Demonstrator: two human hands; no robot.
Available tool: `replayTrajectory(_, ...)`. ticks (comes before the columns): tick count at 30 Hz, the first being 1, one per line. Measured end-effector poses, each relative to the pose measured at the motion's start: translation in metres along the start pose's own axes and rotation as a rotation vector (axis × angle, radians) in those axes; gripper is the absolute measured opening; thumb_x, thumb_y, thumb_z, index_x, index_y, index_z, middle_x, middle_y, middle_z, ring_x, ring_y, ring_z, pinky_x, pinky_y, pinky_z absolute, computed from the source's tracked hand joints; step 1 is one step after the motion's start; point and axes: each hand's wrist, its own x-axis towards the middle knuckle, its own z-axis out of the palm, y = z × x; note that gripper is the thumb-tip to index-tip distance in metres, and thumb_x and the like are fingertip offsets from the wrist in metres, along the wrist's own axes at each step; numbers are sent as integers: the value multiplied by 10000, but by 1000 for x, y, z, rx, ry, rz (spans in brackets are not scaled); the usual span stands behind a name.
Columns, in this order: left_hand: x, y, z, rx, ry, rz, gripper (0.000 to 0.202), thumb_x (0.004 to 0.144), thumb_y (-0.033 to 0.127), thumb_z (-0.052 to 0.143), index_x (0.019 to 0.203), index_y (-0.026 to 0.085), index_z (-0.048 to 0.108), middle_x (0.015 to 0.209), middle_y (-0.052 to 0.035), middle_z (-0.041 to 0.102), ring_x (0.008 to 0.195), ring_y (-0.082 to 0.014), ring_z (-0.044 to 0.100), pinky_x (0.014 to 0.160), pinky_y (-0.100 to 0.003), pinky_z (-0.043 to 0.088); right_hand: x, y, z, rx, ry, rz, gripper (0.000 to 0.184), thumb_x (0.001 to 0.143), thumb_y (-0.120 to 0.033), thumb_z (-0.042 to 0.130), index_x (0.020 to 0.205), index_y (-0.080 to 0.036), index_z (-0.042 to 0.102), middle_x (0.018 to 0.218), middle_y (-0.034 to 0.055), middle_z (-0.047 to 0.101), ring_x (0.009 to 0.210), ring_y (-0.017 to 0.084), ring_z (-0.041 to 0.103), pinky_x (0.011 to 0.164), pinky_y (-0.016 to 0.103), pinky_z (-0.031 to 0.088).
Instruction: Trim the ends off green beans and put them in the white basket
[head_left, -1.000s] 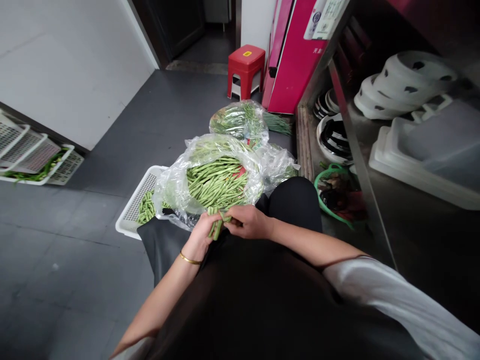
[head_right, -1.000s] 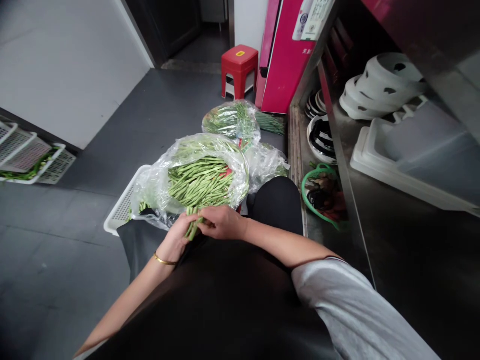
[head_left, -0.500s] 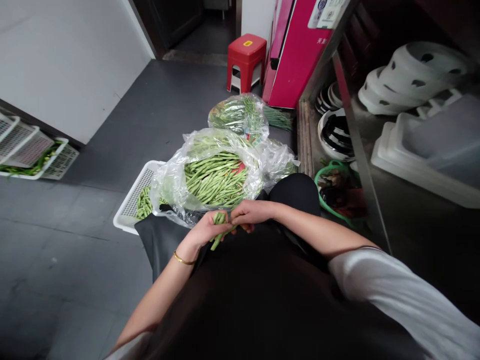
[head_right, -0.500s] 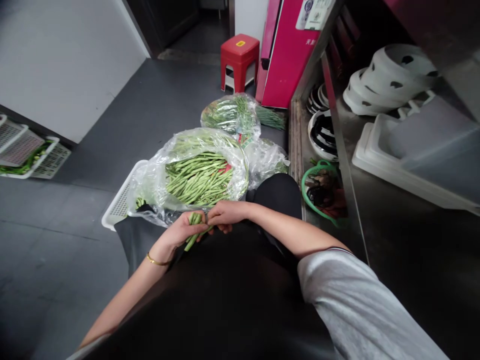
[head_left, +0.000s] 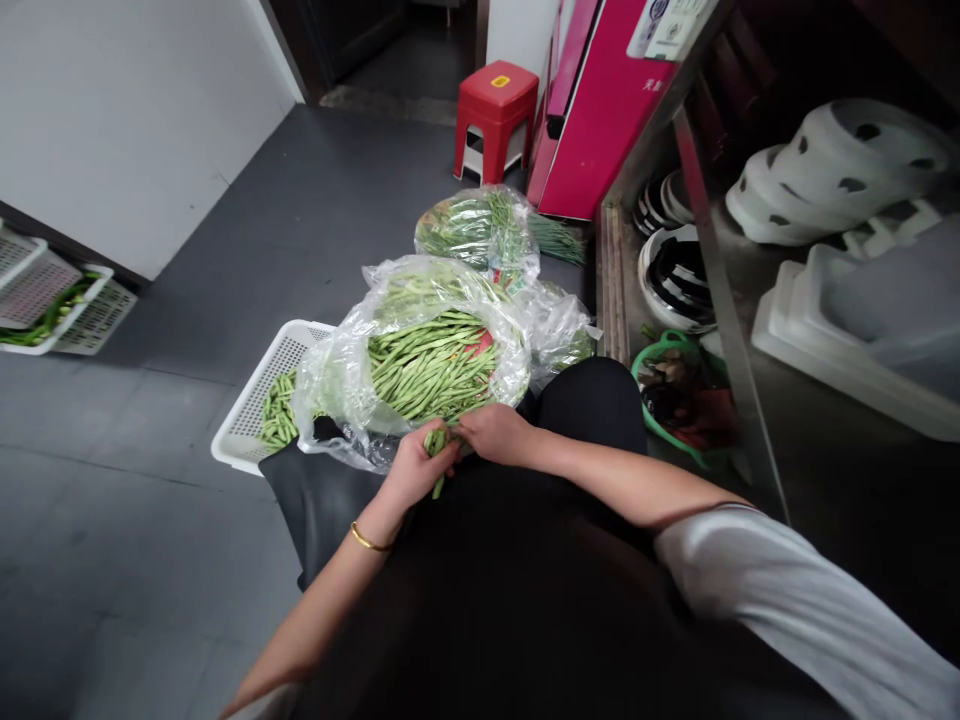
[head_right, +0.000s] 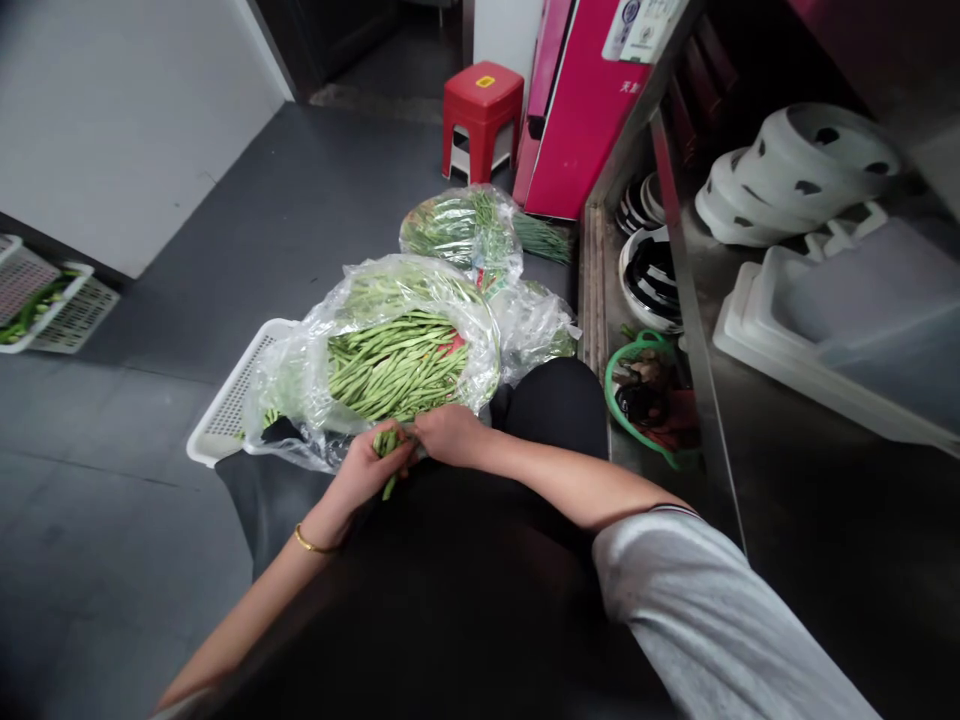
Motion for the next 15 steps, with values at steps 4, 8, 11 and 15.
replayTrajectory(4, 9, -13, 1, -208, 95, -197, 197, 647, 204, 675, 676, 170, 483, 509, 28, 558, 368, -105, 492, 348, -186, 348, 22, 4, 1, -342, -63, -77, 231, 859, -151, 431, 902, -103, 653, 852, 150, 686, 801, 249, 648, 632, 309, 457)
replayTrajectory(8, 10, -12, -8, -530, 67, -265, 294, 618, 167, 694, 877, 164, 553, 582, 28, 569, 465, -121, 541, 430, -225, 446, 60, 25, -26, -350, -338, -32, 248, 803, -349, 575, 789, -127, 683, 793, 143, 690, 731, 237, 640, 618, 290, 458)
replayTrajectory(11, 10, -10, -12, -645, -16, -272, 458, 609, 128, 699, 1050, 154, 581, 634, 24, 563, 575, -135, 580, 590, -285, 514, 101, 41, -47, -360, -134, 50, 381, 802, -433, 567, 990, -110, 643, 947, 164, 674, 809, 244, 627, 683, 308, 465)
replayTrajectory(15, 14, -14, -11, -677, -60, -346, 235, 633, 130, 673, 862, 130, 621, 494, 58, 427, 422, -74, 438, 433, -207, 399, 138, 49, -54, -382, 126, 135, 348, 890, -259, 440, 1143, -40, 537, 1103, 215, 604, 939, 237, 590, 798, 326, 433)
